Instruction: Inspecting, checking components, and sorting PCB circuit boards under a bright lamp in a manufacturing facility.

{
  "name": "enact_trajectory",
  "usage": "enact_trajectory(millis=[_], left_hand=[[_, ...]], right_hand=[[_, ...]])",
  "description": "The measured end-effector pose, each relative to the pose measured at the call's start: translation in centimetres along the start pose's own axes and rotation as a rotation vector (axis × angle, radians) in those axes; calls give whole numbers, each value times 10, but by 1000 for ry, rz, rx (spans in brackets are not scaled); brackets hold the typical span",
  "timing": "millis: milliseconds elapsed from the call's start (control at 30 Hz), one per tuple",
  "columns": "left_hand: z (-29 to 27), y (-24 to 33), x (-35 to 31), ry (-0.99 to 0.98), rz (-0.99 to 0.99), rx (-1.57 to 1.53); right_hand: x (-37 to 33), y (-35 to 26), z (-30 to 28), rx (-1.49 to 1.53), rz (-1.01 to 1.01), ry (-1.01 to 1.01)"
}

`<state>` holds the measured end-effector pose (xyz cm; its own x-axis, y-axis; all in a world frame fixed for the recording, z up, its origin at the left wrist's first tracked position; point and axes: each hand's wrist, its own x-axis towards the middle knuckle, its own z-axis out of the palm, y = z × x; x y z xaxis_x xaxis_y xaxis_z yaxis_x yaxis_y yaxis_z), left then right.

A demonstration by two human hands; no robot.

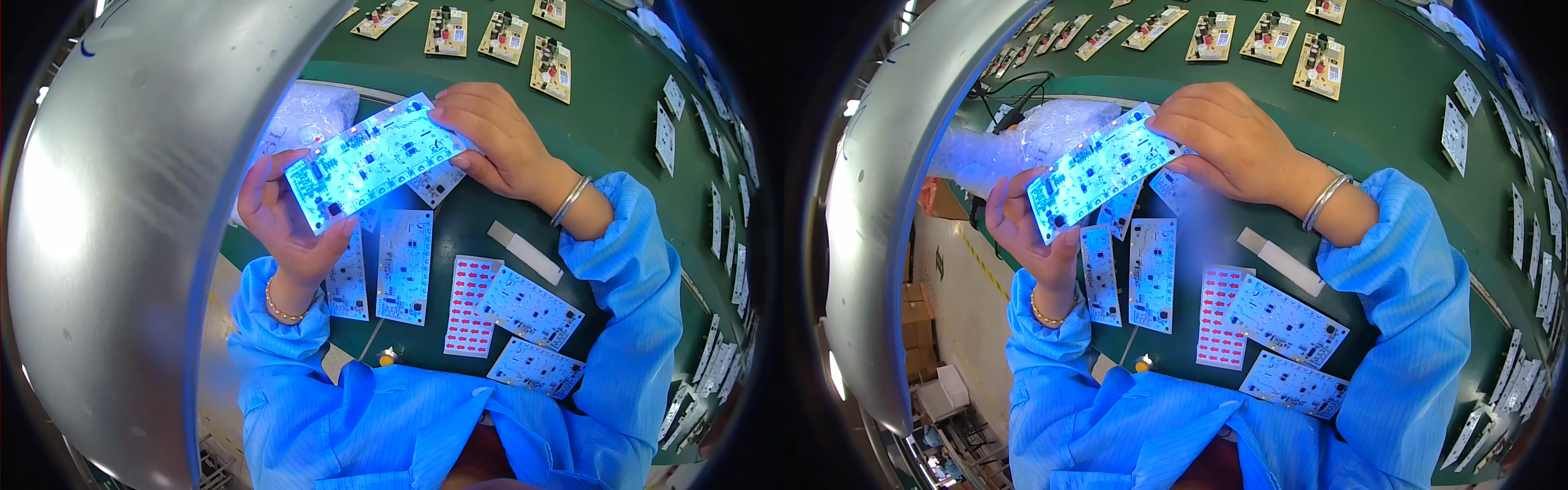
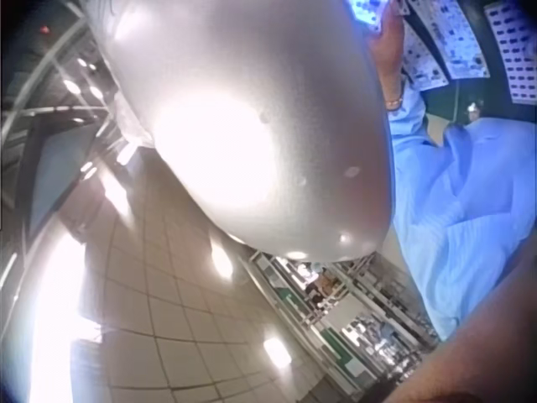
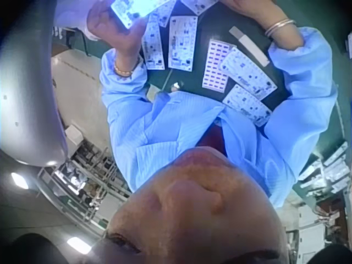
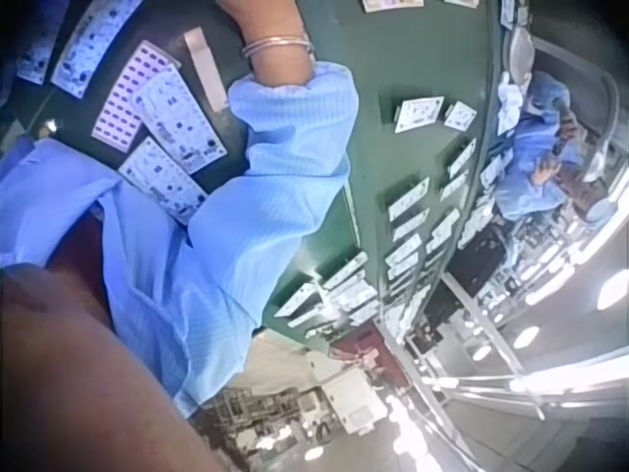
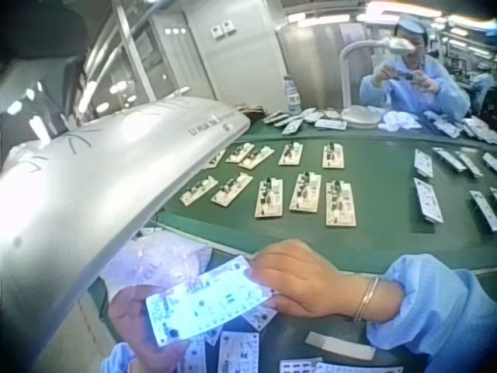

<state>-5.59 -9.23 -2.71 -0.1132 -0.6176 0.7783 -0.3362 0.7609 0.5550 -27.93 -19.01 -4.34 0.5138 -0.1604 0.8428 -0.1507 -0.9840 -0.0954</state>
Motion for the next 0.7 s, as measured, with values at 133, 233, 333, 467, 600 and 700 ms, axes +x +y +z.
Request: enact_trajectory(millis=[133, 233, 333, 467, 600, 700], left_hand=[[0, -1, -1, -30, 37, 5], [1, 0, 0, -58, 68, 18], [1, 0, 0, -64, 82, 38], [5, -1, 0, -42, 76, 34], [1, -3, -1, -19, -252, -82], [-4, -8, 4, -88, -578, -281]], right_hand=[[-2, 0, -1, 22, 10, 10], [-3, 0, 0, 56, 31, 32], [-3, 0, -1, 63, 38, 30], [-4, 1, -2, 22, 39, 1], [1, -5, -1, 307, 299, 32], [9, -19, -2, 771, 849, -15]])
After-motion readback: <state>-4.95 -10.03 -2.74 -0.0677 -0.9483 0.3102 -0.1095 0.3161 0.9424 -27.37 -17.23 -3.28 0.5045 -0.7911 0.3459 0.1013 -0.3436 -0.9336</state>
